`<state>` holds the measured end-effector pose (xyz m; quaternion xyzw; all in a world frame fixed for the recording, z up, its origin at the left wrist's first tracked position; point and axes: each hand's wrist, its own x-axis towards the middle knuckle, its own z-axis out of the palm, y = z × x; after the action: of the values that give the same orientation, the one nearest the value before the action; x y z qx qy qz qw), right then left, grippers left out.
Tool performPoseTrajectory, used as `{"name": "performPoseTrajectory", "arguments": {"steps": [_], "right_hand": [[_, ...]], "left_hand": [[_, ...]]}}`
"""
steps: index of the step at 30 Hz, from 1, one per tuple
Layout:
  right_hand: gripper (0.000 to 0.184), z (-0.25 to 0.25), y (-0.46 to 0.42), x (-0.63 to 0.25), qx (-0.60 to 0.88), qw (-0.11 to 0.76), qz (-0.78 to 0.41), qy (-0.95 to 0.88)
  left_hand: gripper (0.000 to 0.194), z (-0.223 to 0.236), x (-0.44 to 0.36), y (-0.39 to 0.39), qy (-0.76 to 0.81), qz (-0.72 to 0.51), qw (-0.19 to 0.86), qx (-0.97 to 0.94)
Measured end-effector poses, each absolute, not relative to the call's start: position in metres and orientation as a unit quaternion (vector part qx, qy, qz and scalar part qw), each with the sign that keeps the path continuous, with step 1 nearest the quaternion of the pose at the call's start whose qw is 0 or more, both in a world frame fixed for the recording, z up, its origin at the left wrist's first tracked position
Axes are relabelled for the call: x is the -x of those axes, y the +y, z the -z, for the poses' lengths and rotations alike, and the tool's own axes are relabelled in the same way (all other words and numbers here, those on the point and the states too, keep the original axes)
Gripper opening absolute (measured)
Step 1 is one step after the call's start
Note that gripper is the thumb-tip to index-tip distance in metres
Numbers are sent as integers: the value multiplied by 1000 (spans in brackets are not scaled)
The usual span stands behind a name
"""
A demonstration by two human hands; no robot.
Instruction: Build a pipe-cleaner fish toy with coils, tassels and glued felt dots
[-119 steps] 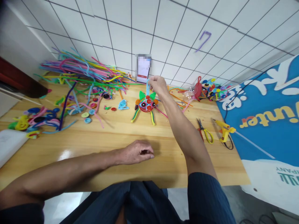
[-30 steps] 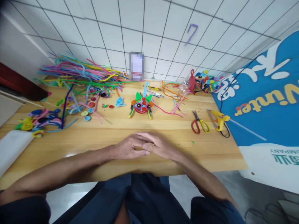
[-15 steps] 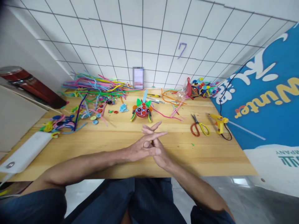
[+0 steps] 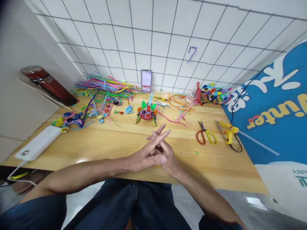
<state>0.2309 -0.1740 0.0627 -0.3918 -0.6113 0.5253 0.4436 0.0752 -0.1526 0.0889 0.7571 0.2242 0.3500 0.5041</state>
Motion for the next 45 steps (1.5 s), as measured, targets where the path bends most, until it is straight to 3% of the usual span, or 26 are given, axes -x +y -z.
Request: {"name": "performPoseTrajectory", "arguments": {"steps": [3,6,8,11,14,16,19,23,25,27,30,36,38,40,43,45], "right_hand": [[48,-63,-157,-247,414,397,-490,-656],[57,-67,-136,-262,454,435,-466,-622],[67,-71,-126,-262,424,459,-524,-579],[79,-73,-127,-248,322,393,-695,-509],[60,-69,-139,-230,302,352,-777,-425],[46,-64,-145,-225,325,387,-765,-399],[38,-61,-146,-230,364,428,-734,-381],[42,-62,-150,-242,372,466,-715,-364],[51,-60,-158,-239,359,445,-726,-382],[55,-57,-170,-230,359,386,-727,-441],[40,-55,-188,-215,408,342,-628,-568],[24,-85,-201,-225,518,393,-383,-656],[25,-94,-197,-234,525,421,-368,-642],[37,-93,-192,-237,500,423,-377,-655],[48,-80,-182,-220,465,362,-363,-722],[41,-68,-176,-199,465,309,-331,-760]], "left_hand": [[91,-94,-73,-159,253,-330,554,-721],[96,-102,-70,-171,270,-324,573,-702],[88,-103,-71,-174,263,-338,599,-677],[56,-99,-73,-159,259,-343,663,-613],[69,-93,-70,-137,295,-310,720,-547],[65,-92,-65,-132,323,-330,647,-607],[53,-91,-59,-141,343,-343,439,-756],[87,-74,-60,-148,328,-322,173,-871],[100,-61,-62,-144,279,-299,92,-908],[98,-52,-60,-138,260,-271,64,-925],[92,-50,-48,-133,276,-226,71,-932],[103,-62,-2,-121,288,-240,69,-925],[85,-64,21,-101,267,-257,44,-928],[66,-65,44,-71,291,-321,54,-900],[21,-68,71,-18,369,-420,123,-820],[16,-69,80,16,431,-458,181,-756]]}}
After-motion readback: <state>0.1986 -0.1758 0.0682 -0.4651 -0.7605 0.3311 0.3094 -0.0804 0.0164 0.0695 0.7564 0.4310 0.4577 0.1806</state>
